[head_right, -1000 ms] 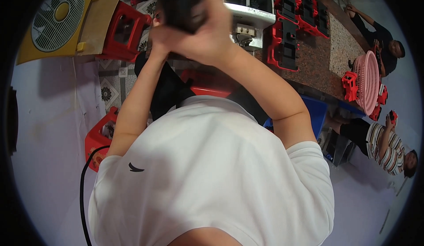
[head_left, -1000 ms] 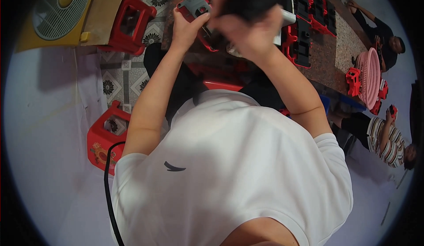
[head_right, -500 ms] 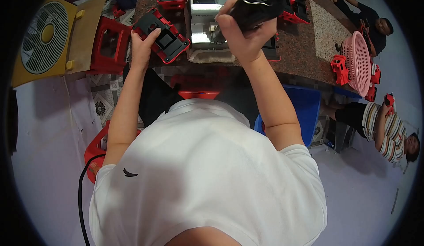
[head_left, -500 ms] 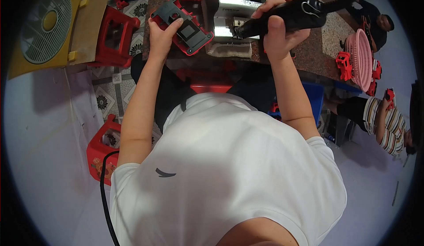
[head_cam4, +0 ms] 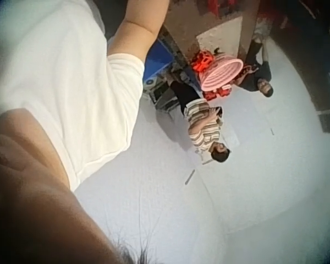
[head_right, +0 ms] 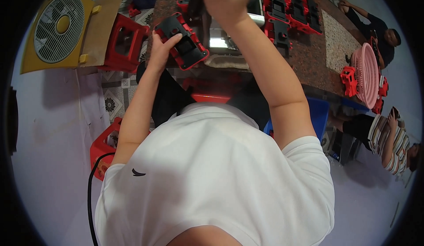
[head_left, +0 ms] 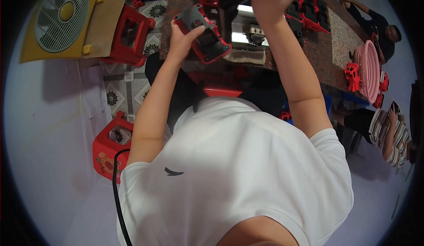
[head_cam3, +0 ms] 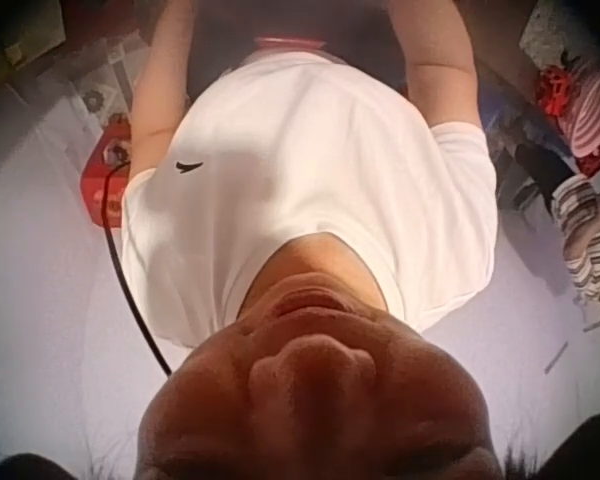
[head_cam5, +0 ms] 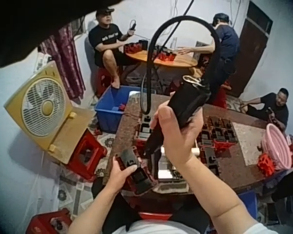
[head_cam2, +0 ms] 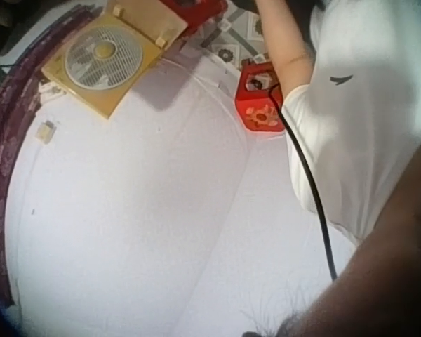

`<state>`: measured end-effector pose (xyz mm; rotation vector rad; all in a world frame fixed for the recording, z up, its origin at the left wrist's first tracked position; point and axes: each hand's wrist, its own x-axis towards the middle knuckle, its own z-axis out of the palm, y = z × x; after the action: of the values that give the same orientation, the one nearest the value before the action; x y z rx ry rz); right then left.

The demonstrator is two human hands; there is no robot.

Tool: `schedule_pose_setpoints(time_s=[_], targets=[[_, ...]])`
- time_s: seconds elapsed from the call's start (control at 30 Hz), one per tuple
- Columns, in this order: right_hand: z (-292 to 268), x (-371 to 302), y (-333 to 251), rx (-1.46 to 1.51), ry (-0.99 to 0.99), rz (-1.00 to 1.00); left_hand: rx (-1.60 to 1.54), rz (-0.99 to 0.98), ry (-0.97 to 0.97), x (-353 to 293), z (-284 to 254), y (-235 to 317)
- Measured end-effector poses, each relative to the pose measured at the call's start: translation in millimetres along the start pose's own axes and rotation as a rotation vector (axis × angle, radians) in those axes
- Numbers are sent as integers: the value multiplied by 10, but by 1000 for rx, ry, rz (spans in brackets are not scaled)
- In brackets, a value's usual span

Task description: The person assembles red plastic housings by hand, securing them with screws using a power screwdriver on a workbench.

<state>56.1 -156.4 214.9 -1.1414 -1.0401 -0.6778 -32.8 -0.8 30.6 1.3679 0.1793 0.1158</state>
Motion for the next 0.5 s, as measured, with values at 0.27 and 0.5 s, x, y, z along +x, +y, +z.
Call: schedule_pose_setpoints(time_s=[0.27, 0.5], targets=[[433, -133, 363, -62, 126, 116, 73, 6, 63, 19, -9, -56], [520, -124, 479, -78, 64, 161, 25, 14, 20, -1, -22, 29]])
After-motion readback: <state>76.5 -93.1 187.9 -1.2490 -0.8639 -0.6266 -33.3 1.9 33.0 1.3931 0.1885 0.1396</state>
